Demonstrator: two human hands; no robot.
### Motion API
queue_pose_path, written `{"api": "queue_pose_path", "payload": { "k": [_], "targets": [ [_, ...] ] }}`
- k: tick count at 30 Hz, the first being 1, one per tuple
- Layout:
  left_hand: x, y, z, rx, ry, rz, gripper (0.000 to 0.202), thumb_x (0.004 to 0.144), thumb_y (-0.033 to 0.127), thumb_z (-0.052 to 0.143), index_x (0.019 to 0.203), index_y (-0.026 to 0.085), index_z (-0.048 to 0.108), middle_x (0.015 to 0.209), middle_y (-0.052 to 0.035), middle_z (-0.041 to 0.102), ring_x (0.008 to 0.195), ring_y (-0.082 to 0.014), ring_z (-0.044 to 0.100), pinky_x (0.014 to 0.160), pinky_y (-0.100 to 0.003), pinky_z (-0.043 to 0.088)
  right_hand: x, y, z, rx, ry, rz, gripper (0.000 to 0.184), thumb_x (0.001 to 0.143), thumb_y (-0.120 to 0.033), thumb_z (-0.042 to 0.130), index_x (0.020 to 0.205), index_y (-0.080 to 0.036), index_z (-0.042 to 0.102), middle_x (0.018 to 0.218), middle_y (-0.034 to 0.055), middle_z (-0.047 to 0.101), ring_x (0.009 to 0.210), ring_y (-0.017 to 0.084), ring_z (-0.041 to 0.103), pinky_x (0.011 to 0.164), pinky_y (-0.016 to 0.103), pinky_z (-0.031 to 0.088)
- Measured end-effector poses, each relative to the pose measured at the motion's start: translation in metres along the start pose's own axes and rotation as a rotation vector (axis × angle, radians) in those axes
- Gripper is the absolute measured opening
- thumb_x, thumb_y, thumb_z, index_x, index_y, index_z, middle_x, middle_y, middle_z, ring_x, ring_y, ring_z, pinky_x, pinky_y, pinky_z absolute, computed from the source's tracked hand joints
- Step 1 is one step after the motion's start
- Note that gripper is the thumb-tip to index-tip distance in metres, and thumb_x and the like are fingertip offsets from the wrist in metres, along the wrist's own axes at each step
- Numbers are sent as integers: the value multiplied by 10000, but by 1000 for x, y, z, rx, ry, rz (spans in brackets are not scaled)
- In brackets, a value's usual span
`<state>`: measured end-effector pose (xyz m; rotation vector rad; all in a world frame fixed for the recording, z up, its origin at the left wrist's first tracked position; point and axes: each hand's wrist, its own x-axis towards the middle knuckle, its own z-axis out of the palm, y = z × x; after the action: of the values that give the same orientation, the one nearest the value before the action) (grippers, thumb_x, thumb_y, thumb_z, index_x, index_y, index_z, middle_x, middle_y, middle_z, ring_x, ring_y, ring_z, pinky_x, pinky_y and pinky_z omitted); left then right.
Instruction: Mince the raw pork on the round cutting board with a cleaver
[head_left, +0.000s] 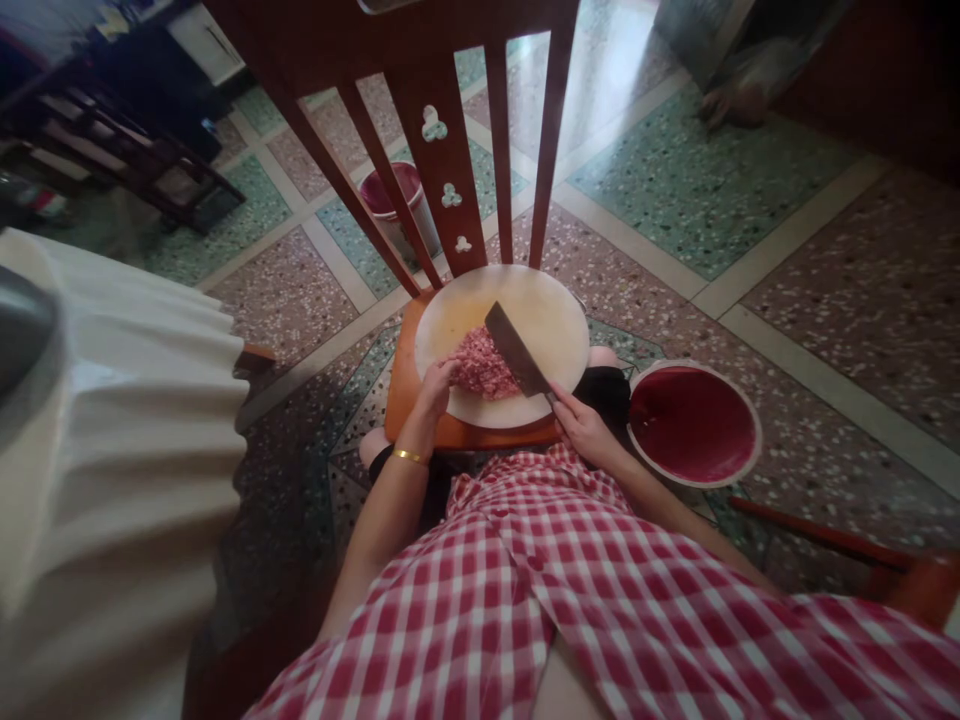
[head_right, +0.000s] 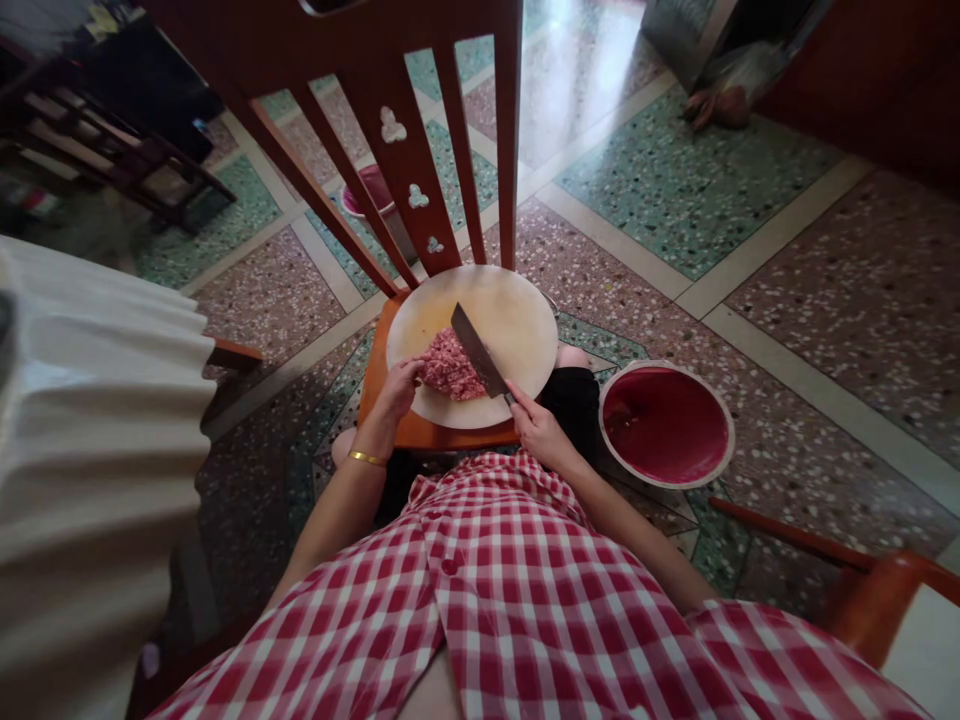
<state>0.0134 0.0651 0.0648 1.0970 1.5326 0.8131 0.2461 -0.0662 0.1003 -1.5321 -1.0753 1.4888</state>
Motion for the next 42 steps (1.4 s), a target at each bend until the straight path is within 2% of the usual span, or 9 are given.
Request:
{"api": "queue_pose_path", "payload": {
  "k": [8, 13, 17, 19, 22, 29, 35, 40, 42],
  "targets": [
    [6, -4, 16, -51, -9, 77, 183, 660, 317, 579, 626, 137, 562, 556, 35, 496, 548, -73, 421, 540, -199, 330, -2, -4, -2, 9, 12, 19, 569, 850, -400, 410, 1369, -176, 354, 522, -63, 445, 374, 71, 388, 341, 173, 322],
    [10, -7, 15, -15, -20, 76, 187, 692, 246, 516, 810, 138, 611, 667, 5, 574, 587, -96, 468, 572, -216, 359, -1, 4, -5, -13, 25, 23, 579, 850, -413, 411, 1376, -180, 342, 531, -60, 465, 370, 74, 390, 339, 177, 330],
    [2, -9, 13, 451, 0, 254, 200, 714, 228, 530, 869, 196, 652, 820, -56, 627, 807, -189, 528, 697, -289, 384, -10, -15, -6, -176, 28, -91, 522, 879, -386, 376, 1358, -179, 381, 628, -5, 582, 497, 118, 526, 458, 222, 446],
    [-7, -10, 13, 735, 21, 374, 176, 721, 238, 558, 859, 229, 666, 867, -79, 622, 928, -239, 502, 761, -332, 362, -13, -33, -3, -297, 40, -225, 486, 893, -364, 360, 1345, -189, 406, 839, 54, 658, 748, 177, 616, 644, 284, 506],
    [-23, -14, 9, 949, 24, 480, 165, 761, 302, 547, 858, 238, 664, 881, -96, 602, 978, -261, 470, 800, -363, 328, -5, -48, 5, -437, 64, -426, 467, 904, -331, 349, 1353, -210, 395, 1185, 72, 584, 1088, 221, 532, 902, 345, 435],
    [-36, -36, -3, 860, 140, 451, 291, 815, 425, 470, 760, 205, 653, 765, -93, 583, 849, -239, 496, 769, -349, 310, 40, -29, 14, -673, -78, -199, 479, 888, -252, 367, 1365, -204, 373, 1226, 72, 565, 1121, 252, 522, 953, 399, 410],
    [-27, -45, -8, 702, 211, 399, 257, 822, 374, 464, 835, 196, 649, 803, -80, 604, 824, -213, 508, 755, -320, 315, 22, -51, 28, -652, -43, -445, 519, 911, -280, 336, 1416, -201, 246, 1334, 55, 457, 1160, 232, 489, 975, 384, 399],
    [-28, -48, -12, 755, 262, 422, 245, 824, 347, 456, 844, 193, 646, 803, -75, 626, 829, -215, 517, 747, -321, 320, 27, -31, 32, -774, -114, -246, 488, 899, -246, 356, 1385, -206, 330, 1237, 80, 553, 1100, 249, 540, 945, 406, 416],
    [-30, -49, -13, 765, 257, 424, 253, 827, 347, 453, 845, 189, 649, 793, -73, 630, 817, -209, 522, 745, -318, 326, 24, -37, 27, -756, -111, -298, 479, 904, -268, 348, 1380, -217, 341, 1267, 67, 528, 1132, 244, 514, 967, 403, 397]
  ]
}}
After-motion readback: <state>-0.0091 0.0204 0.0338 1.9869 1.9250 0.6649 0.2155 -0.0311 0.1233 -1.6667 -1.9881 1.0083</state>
